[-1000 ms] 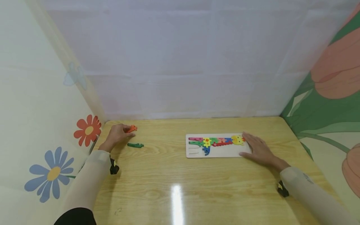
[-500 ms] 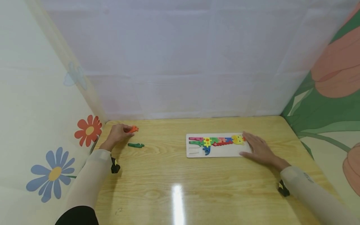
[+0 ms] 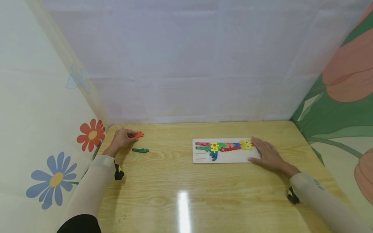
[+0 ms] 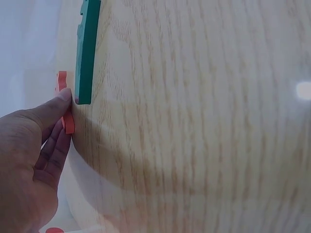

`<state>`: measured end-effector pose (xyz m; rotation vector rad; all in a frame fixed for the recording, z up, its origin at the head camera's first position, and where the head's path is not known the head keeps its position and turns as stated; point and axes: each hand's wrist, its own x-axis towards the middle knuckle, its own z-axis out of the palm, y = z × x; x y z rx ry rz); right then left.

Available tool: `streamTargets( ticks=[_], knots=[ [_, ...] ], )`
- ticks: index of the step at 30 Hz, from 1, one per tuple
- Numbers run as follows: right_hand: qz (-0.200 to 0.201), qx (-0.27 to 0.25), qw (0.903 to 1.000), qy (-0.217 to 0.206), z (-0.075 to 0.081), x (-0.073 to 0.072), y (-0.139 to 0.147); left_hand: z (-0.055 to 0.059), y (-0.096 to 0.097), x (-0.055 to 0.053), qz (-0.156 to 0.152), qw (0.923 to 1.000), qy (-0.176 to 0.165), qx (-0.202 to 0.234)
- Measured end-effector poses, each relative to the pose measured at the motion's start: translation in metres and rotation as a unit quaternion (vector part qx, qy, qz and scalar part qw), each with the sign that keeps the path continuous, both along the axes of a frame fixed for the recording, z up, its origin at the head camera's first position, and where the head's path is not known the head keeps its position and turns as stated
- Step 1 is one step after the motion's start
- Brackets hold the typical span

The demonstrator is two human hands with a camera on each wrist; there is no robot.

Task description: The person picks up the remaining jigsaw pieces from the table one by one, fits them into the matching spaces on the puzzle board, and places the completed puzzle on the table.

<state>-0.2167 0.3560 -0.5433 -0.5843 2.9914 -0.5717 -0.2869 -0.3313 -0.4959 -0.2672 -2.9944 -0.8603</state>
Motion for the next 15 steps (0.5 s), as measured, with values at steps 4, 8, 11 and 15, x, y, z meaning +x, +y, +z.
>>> streamTargets(
  ticks=[4, 8, 11, 15],
  knots=[
    [-0.004, 0.003, 1.0, -0.006, 0.0012, 0.0004, -0.0004, 0.0014, 0.0014, 0.0003, 0.001, 1.0, 0.006, -0.003],
    [-0.007, 0.008, 0.9999, -0.008, 0.0005, 0.0004, -0.0007, 0.0017, 0.0026, 0.0014, 0.001, 0.9999, 0.009, 0.006],
    [-0.008, 0.007, 0.9999, -0.008, 0.0008, 0.0005, -0.0008, 0.0011, 0.0027, 0.0015, -0.001, 0.9999, 0.009, 0.009],
    [-0.006, 0.004, 1.0, -0.007, 0.0017, 0.0009, -0.0007, -0.0006, 0.0025, 0.0018, -0.002, 0.9999, 0.007, 0.01]
  ],
)
